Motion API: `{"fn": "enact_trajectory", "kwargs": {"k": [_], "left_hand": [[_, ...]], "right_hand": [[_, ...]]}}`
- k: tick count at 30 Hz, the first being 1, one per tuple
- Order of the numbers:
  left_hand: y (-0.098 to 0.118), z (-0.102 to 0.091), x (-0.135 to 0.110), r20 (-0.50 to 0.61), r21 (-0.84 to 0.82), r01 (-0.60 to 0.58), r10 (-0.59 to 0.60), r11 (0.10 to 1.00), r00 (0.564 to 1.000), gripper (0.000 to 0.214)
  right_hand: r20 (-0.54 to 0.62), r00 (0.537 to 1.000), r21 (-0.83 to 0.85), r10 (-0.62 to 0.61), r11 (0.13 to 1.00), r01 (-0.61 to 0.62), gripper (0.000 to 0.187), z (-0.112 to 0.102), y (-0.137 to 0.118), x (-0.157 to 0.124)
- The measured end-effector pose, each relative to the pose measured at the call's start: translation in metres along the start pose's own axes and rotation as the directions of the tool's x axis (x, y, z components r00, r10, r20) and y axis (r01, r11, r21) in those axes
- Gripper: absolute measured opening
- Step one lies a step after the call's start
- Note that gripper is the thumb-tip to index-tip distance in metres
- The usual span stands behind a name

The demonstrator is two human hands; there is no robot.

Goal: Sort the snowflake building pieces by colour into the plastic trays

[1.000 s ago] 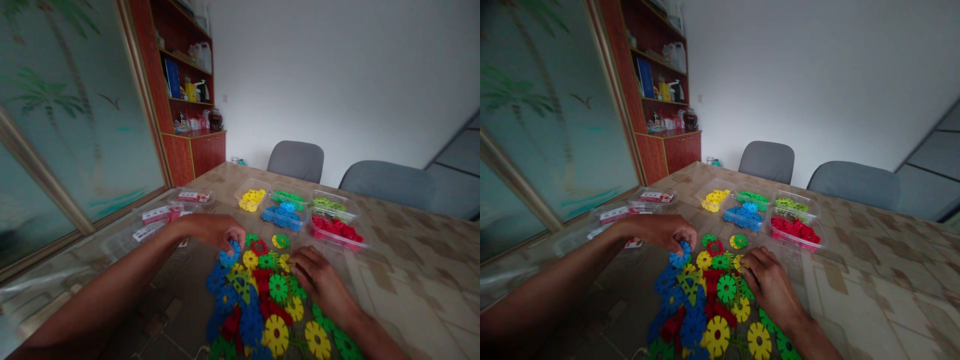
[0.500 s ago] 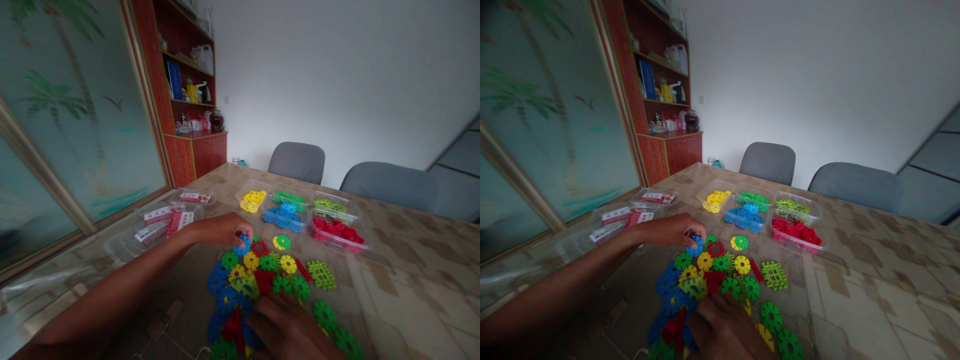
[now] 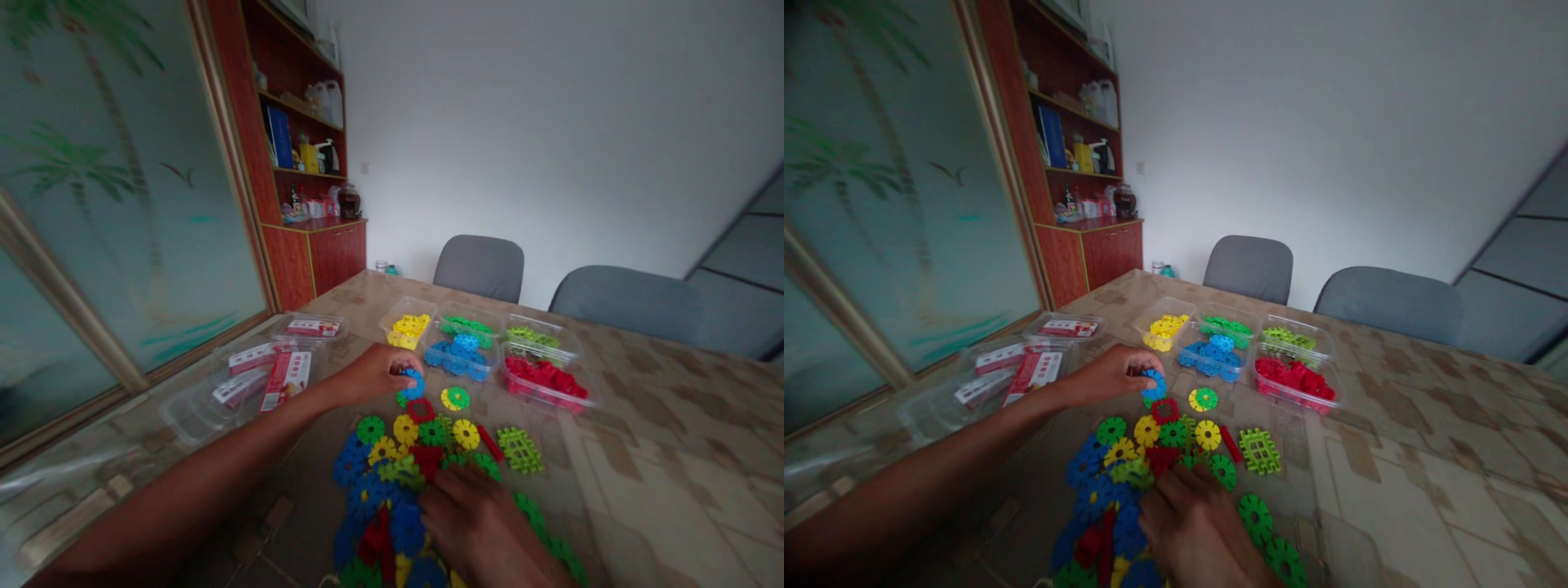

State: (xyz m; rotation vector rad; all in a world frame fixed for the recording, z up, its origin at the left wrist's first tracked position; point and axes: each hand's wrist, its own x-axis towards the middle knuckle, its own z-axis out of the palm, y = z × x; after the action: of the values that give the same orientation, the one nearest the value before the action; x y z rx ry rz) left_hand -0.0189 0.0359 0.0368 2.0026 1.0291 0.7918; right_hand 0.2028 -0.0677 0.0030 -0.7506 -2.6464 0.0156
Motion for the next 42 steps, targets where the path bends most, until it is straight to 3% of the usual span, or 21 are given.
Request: {"fn": "enact_trajectory", "kwargs": {"k": [7,14,18,24,27,30,33,35,39,42], "left_hand": [[-0.003,0.008,0.006,-0.099,-0.124,0.032,-0.045,0.992,0.994,0.020],[-0.008,0.010,0.030,-0.209,-0.239,0.042,-0.094,0.970,0.973,0.024],[-0.004,0.010,0.059,-0.275,-0.254,0.036,-0.107,0.967,0.955,0.023],[0.000,0.019,0.094,-0.298,-0.197,0.049,-0.108,0.979,0.948,0.024],[-0.001,0.020,0.088,-0.300,-0.128,0.057,-0.093,0.990,0.949,0.025],[0.000,0.015,0.064,-0.244,-0.048,0.051,-0.061,0.998,0.968,0.024],[0.007,0.004,0.026,-0.085,0.022,0.045,-0.043,0.999,0.995,0.019],[0.014,-0.006,-0.003,0.036,0.076,0.042,-0.045,0.996,0.998,0.012],[0.030,-0.021,-0.051,0.298,0.397,-0.001,-0.128,0.918,0.946,0.036],[0.032,-0.021,-0.065,0.382,0.506,-0.048,-0.174,0.861,0.908,0.046]], "right_hand": [[0.001,0.957,0.290,0.289,0.916,-0.277,0.026,-0.016,0.031,-0.001],[-0.116,0.816,0.457,0.567,0.760,-0.463,0.037,-0.033,0.090,0.003],[-0.218,0.744,0.436,0.631,0.745,-0.504,0.036,-0.038,0.125,0.018],[-0.249,0.712,0.470,0.656,0.725,-0.504,0.036,-0.036,0.160,0.043],[-0.217,0.726,0.510,0.653,0.710,-0.486,0.040,-0.033,0.156,0.036],[-0.154,0.770,0.549,0.620,0.701,-0.455,0.037,-0.029,0.140,0.019],[-0.074,0.826,0.540,0.559,0.719,-0.438,0.031,-0.026,0.121,0.008],[-0.017,0.879,0.481,0.477,0.774,-0.411,0.026,-0.025,0.107,0.007],[0.019,0.967,0.387,0.253,0.890,-0.240,0.022,-0.025,0.071,0.016],[0.101,0.990,0.347,0.100,0.929,-0.129,0.038,-0.025,0.038,0.021]]}}
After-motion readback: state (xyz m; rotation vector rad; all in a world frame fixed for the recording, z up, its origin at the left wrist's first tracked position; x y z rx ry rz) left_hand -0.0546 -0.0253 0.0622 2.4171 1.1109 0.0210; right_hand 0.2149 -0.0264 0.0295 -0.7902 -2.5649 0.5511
